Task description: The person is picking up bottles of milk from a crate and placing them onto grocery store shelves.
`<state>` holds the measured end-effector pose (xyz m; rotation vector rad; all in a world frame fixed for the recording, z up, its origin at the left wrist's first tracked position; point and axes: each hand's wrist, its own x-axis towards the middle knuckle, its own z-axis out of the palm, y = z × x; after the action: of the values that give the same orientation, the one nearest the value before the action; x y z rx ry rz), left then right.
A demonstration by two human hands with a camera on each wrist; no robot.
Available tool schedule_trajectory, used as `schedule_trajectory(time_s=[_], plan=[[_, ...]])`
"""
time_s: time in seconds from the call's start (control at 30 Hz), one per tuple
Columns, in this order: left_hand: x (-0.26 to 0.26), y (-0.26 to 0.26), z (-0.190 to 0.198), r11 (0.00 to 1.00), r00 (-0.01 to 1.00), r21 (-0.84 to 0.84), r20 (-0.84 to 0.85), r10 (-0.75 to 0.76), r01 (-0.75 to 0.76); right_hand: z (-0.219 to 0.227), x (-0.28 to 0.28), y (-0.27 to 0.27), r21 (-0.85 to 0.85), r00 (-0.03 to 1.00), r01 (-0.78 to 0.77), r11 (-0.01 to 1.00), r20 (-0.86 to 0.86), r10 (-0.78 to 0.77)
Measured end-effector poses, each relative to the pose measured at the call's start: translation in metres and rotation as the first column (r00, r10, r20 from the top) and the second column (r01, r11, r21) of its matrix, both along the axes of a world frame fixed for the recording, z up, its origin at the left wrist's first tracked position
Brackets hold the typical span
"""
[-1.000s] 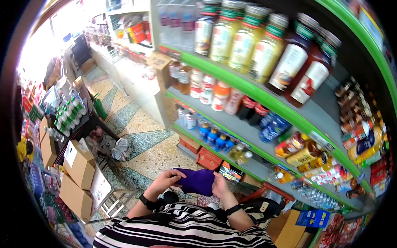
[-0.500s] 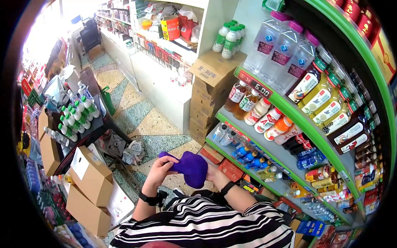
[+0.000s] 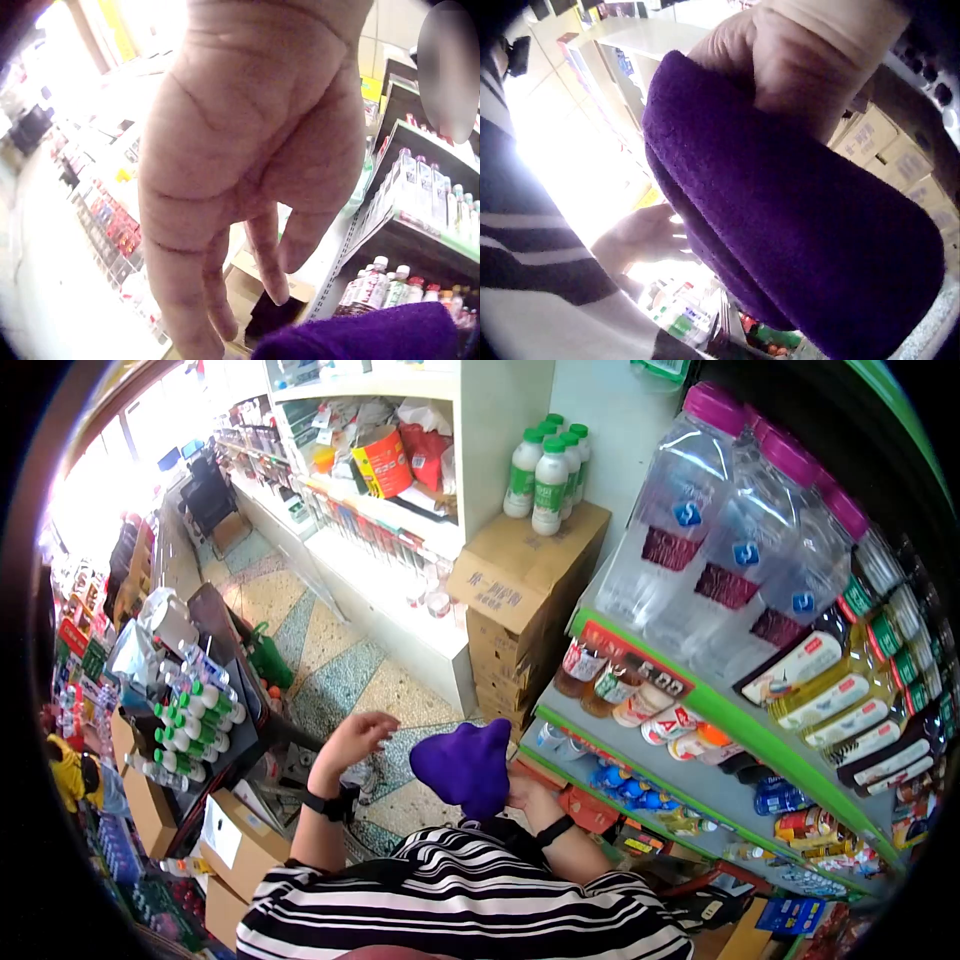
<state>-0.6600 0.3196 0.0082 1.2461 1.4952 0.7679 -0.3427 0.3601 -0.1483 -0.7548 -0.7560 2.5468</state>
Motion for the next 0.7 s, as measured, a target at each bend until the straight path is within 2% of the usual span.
schedule_trajectory(time_s=[0.07,0.17,0.23,0.37,0.43,0.53,0.57,0.63,0.67,0.7], plan=[[0.002,0.049,0.028,0.997,0.994,0.061,0.095,0.049,-0.055,0.005,0.007,0.017,0.030,0.998,0.058,0.998,-0.029,-0.057],[0.015,0.123,0.054,0.970,0.999,0.239,0.017,0.029,-0.033,-0.001,0.016,0.035,0.064,0.993,0.117,0.991,-0.002,-0.117],[0.030,0.173,0.062,0.932,1.000,0.362,0.030,-0.003,-0.008,-0.015,0.019,0.044,0.080,0.988,0.144,0.986,0.035,-0.148],[0.078,0.263,0.082,0.878,0.994,0.468,0.001,-0.110,0.097,-0.024,0.021,0.028,0.208,0.935,0.283,0.936,0.160,-0.318],[0.097,0.320,0.063,0.819,0.991,0.559,-0.102,-0.085,0.128,-0.022,0.020,0.025,0.269,0.899,0.306,0.913,0.235,-0.370],[0.129,0.385,0.051,0.782,0.996,0.620,-0.092,0.006,0.053,-0.006,0.007,0.008,0.141,0.793,0.488,0.862,0.341,-0.505],[0.136,0.406,0.044,0.806,0.999,0.591,-0.015,-0.030,0.033,-0.003,0.002,0.003,0.116,0.755,0.548,0.829,0.358,-0.549],[0.152,0.447,0.024,0.858,0.985,0.514,0.149,-0.090,0.000,-0.024,-0.008,-0.015,0.115,0.670,0.686,0.719,0.287,-0.685],[0.159,0.461,0.016,0.811,0.987,0.585,0.137,-0.082,-0.014,-0.026,-0.012,-0.022,0.111,0.618,0.745,0.657,0.256,-0.744],[0.166,0.476,0.009,0.826,0.987,0.563,0.146,-0.064,-0.029,-0.028,-0.014,-0.028,0.106,0.593,0.753,0.649,0.318,-0.740]])
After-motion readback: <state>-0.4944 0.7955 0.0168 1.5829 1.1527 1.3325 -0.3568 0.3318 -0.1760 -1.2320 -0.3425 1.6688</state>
